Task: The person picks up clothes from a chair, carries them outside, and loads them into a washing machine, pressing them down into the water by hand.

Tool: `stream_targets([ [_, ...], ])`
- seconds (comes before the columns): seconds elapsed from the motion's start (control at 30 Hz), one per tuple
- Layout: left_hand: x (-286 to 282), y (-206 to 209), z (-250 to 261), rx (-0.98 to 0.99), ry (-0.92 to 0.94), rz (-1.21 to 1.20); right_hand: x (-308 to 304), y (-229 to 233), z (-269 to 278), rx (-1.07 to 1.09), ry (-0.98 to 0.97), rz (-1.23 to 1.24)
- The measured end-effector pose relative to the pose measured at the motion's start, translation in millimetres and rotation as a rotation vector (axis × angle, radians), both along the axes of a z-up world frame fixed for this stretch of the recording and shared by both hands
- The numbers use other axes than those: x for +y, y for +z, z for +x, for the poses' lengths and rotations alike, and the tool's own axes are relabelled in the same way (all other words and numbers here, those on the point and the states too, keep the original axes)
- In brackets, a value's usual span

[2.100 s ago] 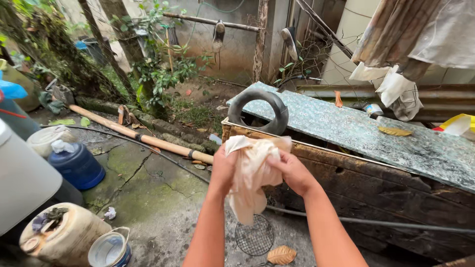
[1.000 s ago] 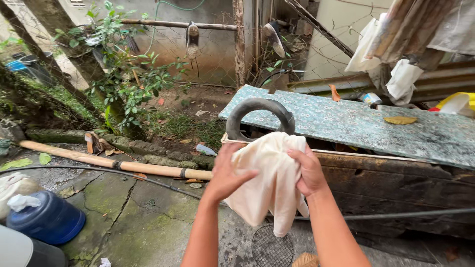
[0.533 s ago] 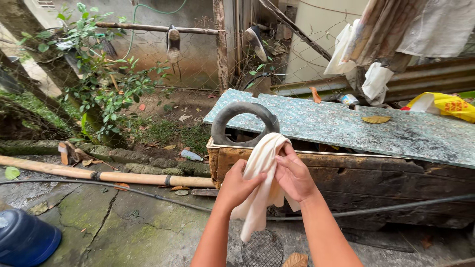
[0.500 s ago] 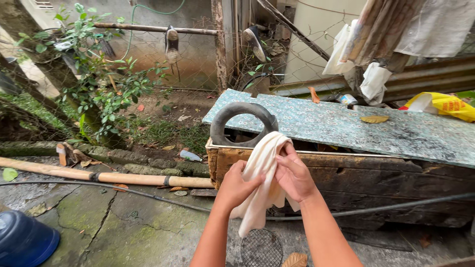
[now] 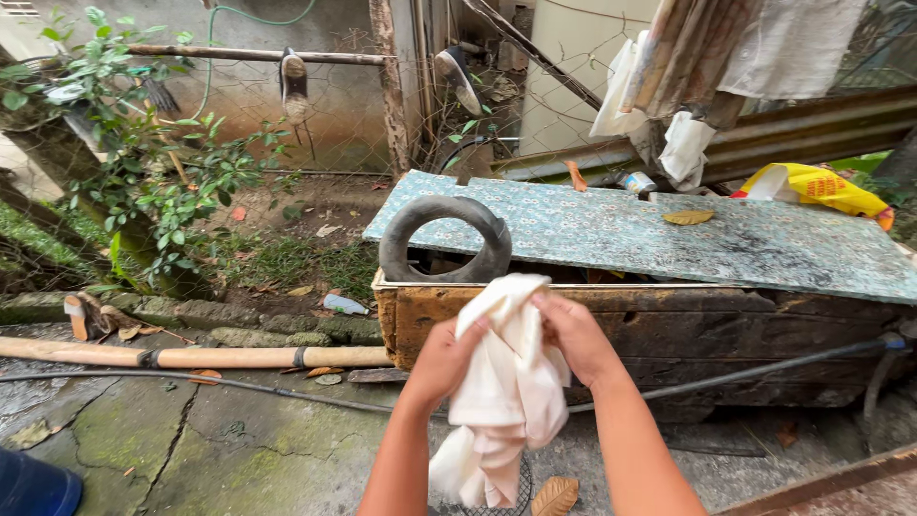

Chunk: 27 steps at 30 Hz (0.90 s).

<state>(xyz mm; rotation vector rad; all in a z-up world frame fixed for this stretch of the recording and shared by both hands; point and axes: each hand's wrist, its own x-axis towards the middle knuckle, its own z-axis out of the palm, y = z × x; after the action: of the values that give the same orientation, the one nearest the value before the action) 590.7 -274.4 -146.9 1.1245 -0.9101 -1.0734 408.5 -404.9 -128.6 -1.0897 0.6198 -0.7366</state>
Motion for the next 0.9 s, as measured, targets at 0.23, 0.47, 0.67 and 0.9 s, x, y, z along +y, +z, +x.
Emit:
stream_targets([
  [0.23, -21.7, -0.7, 3.2, 0.444, 0.232, -0.053, 27.0, 25.6, -22.1, -0.039, 0.202, -0.042],
  [0.47, -28.6, -23.3, 2.9, 0.417, 0.192, 0.060, 40.1, 43.0, -19.9, 0.177, 0.353, -0.430],
  [0.67, -12.1, -3.5, -0.5, -0.537, 0.353, 0.353, 26.9, -5.2, -2.4, 0.060, -0.085, -0.154],
  [0.9, 18.8, 63.0, -11.1, -0.840, 0.303, 0.774, 26.5, 7.2, -3.8, -0.099, -0.230, -0.002],
])
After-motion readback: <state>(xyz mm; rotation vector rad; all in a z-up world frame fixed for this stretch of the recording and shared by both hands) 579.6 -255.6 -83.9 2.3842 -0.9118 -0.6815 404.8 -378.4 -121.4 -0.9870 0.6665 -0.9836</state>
